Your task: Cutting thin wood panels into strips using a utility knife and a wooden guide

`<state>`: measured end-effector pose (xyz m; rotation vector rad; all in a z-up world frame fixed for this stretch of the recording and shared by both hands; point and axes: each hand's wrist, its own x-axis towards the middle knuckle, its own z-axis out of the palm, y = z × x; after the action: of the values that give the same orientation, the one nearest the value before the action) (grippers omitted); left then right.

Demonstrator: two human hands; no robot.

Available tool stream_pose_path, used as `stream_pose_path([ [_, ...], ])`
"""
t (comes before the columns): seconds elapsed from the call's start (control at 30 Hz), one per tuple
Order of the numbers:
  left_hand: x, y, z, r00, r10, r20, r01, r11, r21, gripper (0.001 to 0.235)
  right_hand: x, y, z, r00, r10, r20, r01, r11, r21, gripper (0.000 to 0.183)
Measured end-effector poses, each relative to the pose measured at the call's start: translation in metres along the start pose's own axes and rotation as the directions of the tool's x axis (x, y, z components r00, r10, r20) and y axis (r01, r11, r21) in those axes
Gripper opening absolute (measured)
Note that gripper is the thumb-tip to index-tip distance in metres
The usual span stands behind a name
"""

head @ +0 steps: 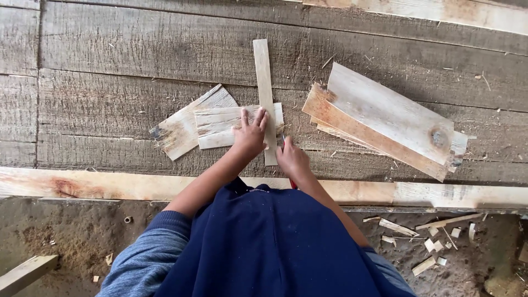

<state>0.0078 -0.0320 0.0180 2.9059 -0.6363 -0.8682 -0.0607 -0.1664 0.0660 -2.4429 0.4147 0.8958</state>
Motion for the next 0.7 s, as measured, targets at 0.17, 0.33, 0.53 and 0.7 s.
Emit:
stream_pose_path([
  [0.17,0.001,-0.001,0.003,1.000,0.007,-0.006,-0.007,1.000,-0.012,0.103,0.065,-0.011,-0.001,0.993,-0.035,-0.109,0.031,0.999,-0.038,0.042],
  [0.33,0.005,-0.005,0.005,1.000,0.011,-0.020,-0.012,1.000,-0.019,0.104,0.079,-0.038,-0.018,0.993,-0.055,-0.100,0.045,0.994,-0.100,0.046],
  [0.53,0.002,-0.003,0.007,1.000,0.008,-0.017,-0.008,1.000,0.000,0.106,0.105,-0.031,-0.018,0.999,-0.041,-0.009,0.039,0.991,-0.124,0.057],
  [0.7,0.008,-0.003,0.017,0.999,0.006,-0.040,-0.006,1.000,0.004,0.103,0.108,-0.027,-0.020,0.997,-0.010,0.080,0.019,0.994,-0.108,0.072],
])
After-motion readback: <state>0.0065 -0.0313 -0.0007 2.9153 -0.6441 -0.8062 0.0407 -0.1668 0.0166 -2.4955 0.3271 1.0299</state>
